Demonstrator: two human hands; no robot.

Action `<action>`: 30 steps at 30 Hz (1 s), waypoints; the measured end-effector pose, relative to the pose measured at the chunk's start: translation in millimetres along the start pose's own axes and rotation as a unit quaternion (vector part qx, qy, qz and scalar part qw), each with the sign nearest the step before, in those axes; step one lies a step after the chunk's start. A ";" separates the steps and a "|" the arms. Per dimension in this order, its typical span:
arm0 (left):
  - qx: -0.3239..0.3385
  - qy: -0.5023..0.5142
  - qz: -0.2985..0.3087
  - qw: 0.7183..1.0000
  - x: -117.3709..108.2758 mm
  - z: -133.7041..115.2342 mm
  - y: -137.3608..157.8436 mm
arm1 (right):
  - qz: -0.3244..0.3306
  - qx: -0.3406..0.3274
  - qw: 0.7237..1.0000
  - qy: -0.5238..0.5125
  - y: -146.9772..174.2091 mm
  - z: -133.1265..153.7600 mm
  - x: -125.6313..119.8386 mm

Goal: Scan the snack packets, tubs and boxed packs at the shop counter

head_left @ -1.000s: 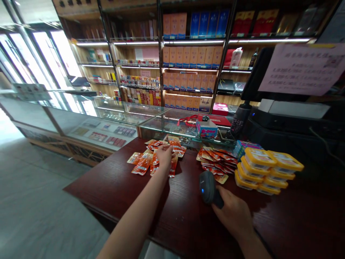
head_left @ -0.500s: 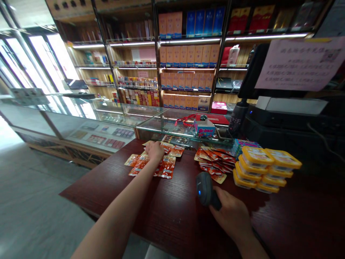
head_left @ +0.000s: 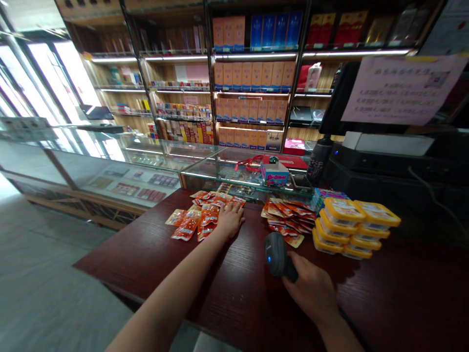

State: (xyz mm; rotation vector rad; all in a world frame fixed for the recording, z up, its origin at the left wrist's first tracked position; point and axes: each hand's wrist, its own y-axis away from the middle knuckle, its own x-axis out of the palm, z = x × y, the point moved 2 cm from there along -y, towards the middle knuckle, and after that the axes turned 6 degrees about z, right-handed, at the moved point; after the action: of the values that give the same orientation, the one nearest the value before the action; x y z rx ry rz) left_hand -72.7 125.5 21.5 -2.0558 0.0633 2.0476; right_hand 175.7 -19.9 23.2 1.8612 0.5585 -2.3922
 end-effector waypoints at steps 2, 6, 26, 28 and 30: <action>-0.016 0.001 0.001 1.000 -1.2 3.4 1.8 | 0.007 0.000 1.000 -0.004 -0.7 0.5 -0.6; 0.009 0.009 0.000 1.000 -3.0 3.9 4.5 | 0.016 0.013 1.000 -0.009 -1.6 4.9 -5.7; -0.123 0.300 -0.108 0.940 -29.3 -101.9 -61.3 | -0.007 0.072 0.997 -0.015 -3.5 2.3 -10.7; -0.154 0.321 -0.114 0.927 -23.3 -103.7 -67.5 | -0.017 0.072 0.997 -0.014 -3.3 2.0 -10.1; -0.168 0.363 -0.109 0.910 -17.0 -104.8 -73.2 | -0.025 0.072 0.997 -0.010 -2.9 2.0 -9.8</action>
State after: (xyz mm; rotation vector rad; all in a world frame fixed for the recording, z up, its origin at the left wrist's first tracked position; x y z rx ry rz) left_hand 44.2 173.4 47.4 -2.7768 -0.3964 1.1297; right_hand 175.7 -19.5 33.7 1.8979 0.4471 -2.5428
